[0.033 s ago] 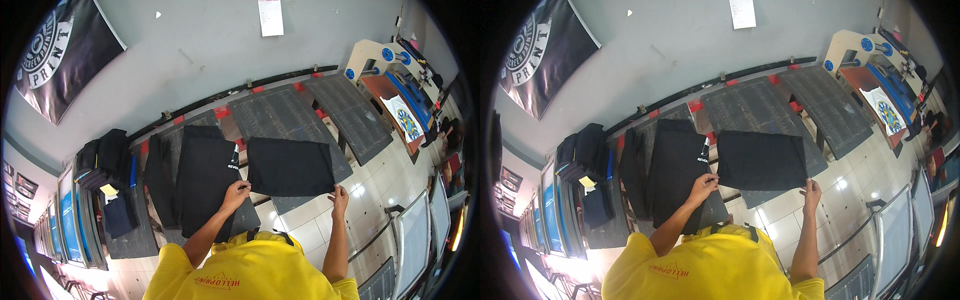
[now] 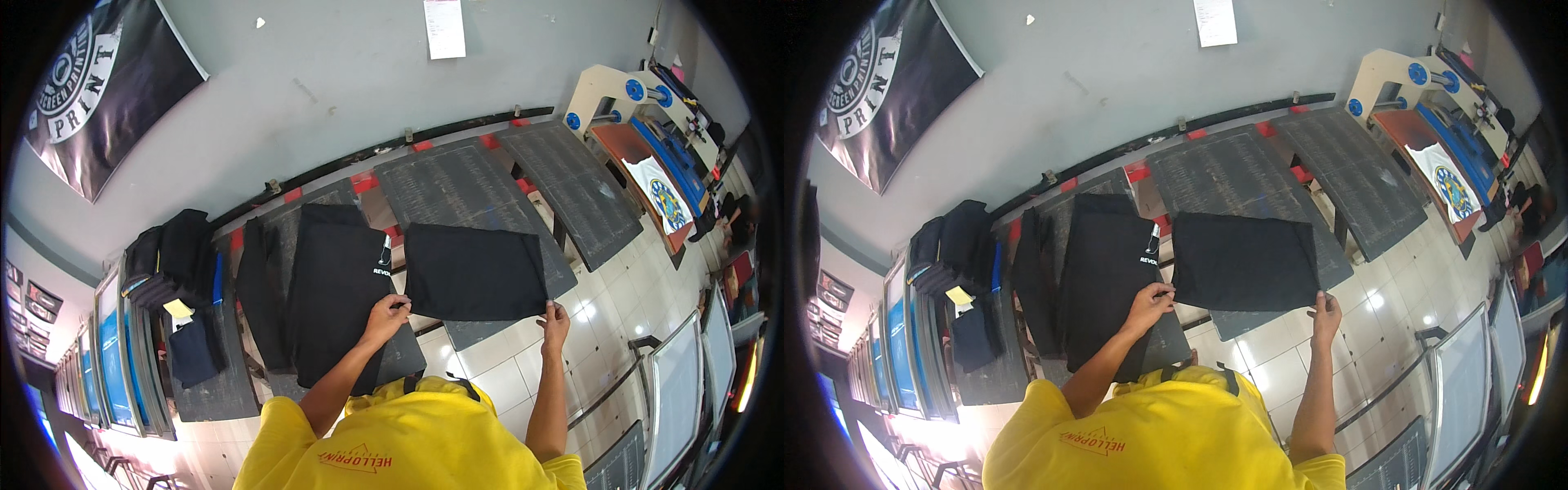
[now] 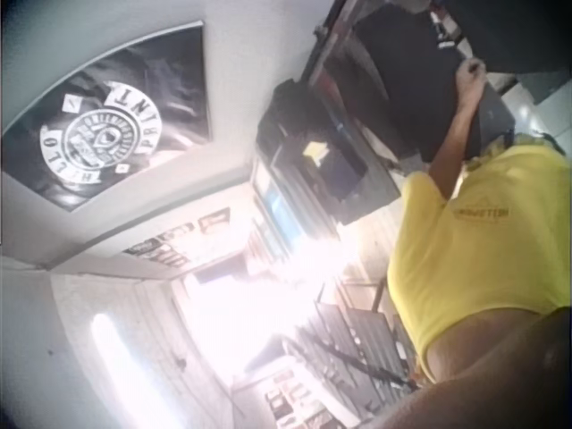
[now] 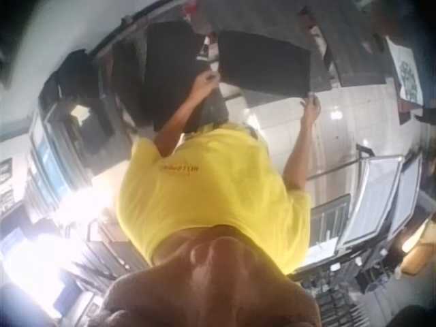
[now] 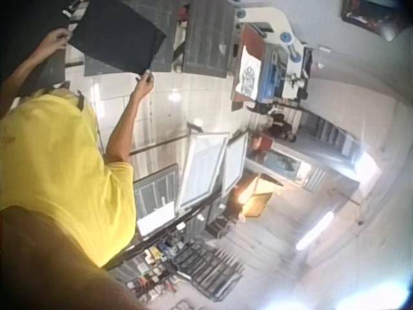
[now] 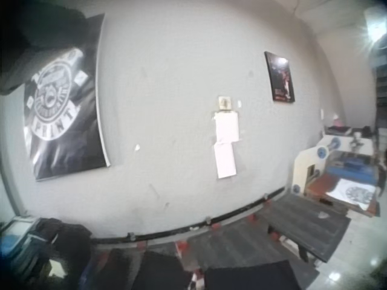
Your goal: The person walks through a print shop, touching the metal frames of printing screens before picking up black t-shirts from a stack and laying them flat on a table to view the printed graphics.
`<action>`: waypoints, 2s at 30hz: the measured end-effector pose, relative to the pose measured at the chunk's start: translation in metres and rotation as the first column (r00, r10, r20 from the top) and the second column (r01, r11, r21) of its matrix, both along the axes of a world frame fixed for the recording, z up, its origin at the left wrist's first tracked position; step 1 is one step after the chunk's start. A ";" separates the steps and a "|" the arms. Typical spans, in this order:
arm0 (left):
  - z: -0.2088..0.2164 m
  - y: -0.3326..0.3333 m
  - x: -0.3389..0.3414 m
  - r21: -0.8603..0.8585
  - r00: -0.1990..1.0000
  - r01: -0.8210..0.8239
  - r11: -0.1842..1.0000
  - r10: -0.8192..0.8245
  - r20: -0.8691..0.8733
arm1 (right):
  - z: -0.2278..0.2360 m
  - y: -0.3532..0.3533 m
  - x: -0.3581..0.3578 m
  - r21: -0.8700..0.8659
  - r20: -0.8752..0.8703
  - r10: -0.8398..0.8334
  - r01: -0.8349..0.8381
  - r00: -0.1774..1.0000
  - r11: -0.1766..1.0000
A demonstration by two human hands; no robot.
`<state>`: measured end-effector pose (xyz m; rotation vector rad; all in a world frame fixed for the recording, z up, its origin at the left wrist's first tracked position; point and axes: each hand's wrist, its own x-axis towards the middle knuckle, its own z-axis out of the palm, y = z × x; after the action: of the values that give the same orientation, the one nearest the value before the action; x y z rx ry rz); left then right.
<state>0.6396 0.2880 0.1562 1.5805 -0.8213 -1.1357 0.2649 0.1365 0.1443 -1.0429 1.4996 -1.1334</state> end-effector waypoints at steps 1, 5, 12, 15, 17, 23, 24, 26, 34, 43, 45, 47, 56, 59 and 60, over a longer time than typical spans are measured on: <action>0.006 0.002 0.001 0.026 0.999 0.018 1.000 -0.019 0.039 | -0.002 -0.001 0.003 -0.003 -0.025 0.010 -0.010 1.000 1.000; 0.030 0.022 0.011 0.017 0.725 0.052 0.999 -0.049 0.687 | -0.014 -0.006 0.003 -0.047 -0.175 0.031 -0.040 0.984 0.998; 0.020 0.024 0.019 0.101 0.221 0.048 0.994 -0.110 0.969 | -0.040 -0.001 -0.003 -0.303 -0.444 -0.066 -0.081 0.894 0.950; 0.007 -0.001 0.023 0.127 0.199 -0.043 0.991 -0.116 0.973 | -0.041 -0.002 0.000 -0.301 -0.483 -0.050 -0.112 0.874 0.947; 0.004 -0.009 0.029 0.216 0.228 -0.074 0.974 -0.194 0.954 | -0.037 -0.005 0.001 -0.294 -0.538 -0.040 -0.143 0.842 0.945; 0.016 0.003 0.092 -0.037 0.940 -0.297 0.954 0.299 0.164 | -0.033 -0.009 0.003 -0.291 -0.495 -0.018 -0.146 0.869 0.946; 0.015 0.009 0.104 -0.053 0.913 -0.408 0.911 0.406 -0.045 | -0.034 -0.009 0.004 -0.302 -0.500 -0.023 -0.149 0.866 0.942; 0.010 0.019 0.128 0.071 0.784 -0.495 0.866 0.481 -0.392 | -0.034 -0.008 0.005 -0.300 -0.516 -0.038 -0.139 0.856 0.944; -0.003 0.035 0.155 0.014 0.746 -0.441 0.898 0.375 -0.551 | -0.033 -0.006 0.008 -0.306 -0.529 -0.043 -0.143 0.848 0.941; 0.005 -0.005 0.169 -0.058 0.907 -0.412 0.909 0.415 0.065 | -0.019 -0.003 0.013 -0.315 -0.665 -0.105 -0.150 0.740 0.937; 0.008 -0.007 0.163 -0.077 0.924 -0.339 0.938 0.348 0.161 | -0.003 0.006 0.022 -0.356 -0.843 -0.243 -0.159 0.480 0.921; 0.012 -0.006 0.152 -0.026 0.920 -0.204 0.979 0.201 0.337 | 0.015 0.010 0.034 -0.418 -0.806 -0.251 -0.215 0.536 0.882; 0.032 0.029 0.148 -0.347 0.349 -0.262 0.901 0.423 0.836 | 0.045 0.029 0.112 -0.384 -0.629 0.148 -0.471 0.763 0.794; 0.035 0.059 0.161 -0.201 0.104 -0.505 0.839 0.291 0.951 | 0.044 0.036 0.124 -0.327 -0.624 0.216 -0.501 0.751 0.801; 0.035 0.069 0.164 -0.125 0.133 -0.519 0.846 0.224 0.965 | 0.043 0.038 0.126 -0.335 -0.626 0.224 -0.516 0.747 0.788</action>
<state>0.8034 0.3569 0.1912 2.5556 -0.9281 0.3673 0.3904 0.1742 0.1875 -2.0952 1.3296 -0.9609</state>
